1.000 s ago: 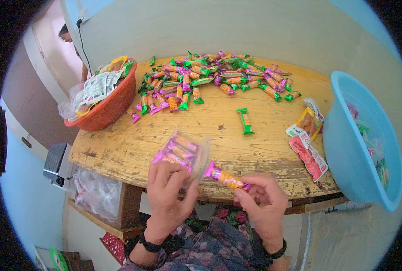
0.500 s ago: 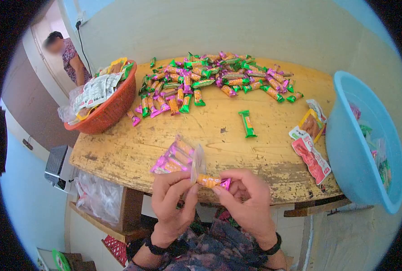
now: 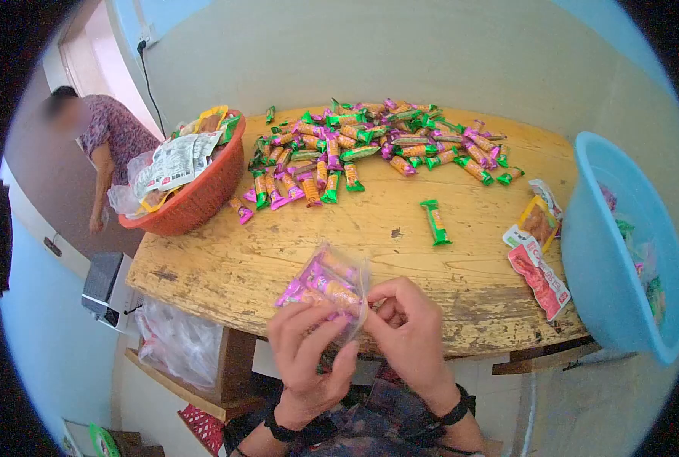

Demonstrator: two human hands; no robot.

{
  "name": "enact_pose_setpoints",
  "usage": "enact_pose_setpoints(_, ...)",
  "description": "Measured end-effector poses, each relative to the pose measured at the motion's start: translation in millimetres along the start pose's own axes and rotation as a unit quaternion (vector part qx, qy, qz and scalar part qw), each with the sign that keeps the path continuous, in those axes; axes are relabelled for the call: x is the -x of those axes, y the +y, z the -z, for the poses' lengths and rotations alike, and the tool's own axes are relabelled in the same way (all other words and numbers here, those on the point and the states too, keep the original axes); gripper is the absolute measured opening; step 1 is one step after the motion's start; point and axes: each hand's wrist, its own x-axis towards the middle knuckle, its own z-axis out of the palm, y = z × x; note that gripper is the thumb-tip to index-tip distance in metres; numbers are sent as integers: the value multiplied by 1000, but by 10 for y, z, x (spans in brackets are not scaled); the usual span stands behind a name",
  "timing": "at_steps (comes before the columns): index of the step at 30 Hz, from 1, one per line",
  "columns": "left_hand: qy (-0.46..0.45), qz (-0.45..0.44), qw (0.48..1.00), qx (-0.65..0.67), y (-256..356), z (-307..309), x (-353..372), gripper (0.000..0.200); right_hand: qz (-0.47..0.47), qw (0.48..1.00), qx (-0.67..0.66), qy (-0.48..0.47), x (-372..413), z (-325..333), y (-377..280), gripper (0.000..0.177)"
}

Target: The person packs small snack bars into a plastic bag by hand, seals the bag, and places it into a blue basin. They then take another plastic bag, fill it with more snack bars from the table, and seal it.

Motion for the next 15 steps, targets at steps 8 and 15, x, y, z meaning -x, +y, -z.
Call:
enact_pose_setpoints(8,36,205,969,131,-338,121,-106,57,-28,999,-38,-2,-98,-17,-4,20)
enact_pose_setpoints(15,-72,117,990,15,-354,103,-112,55,-27,999,16,-31,-187,-96,-24,25)
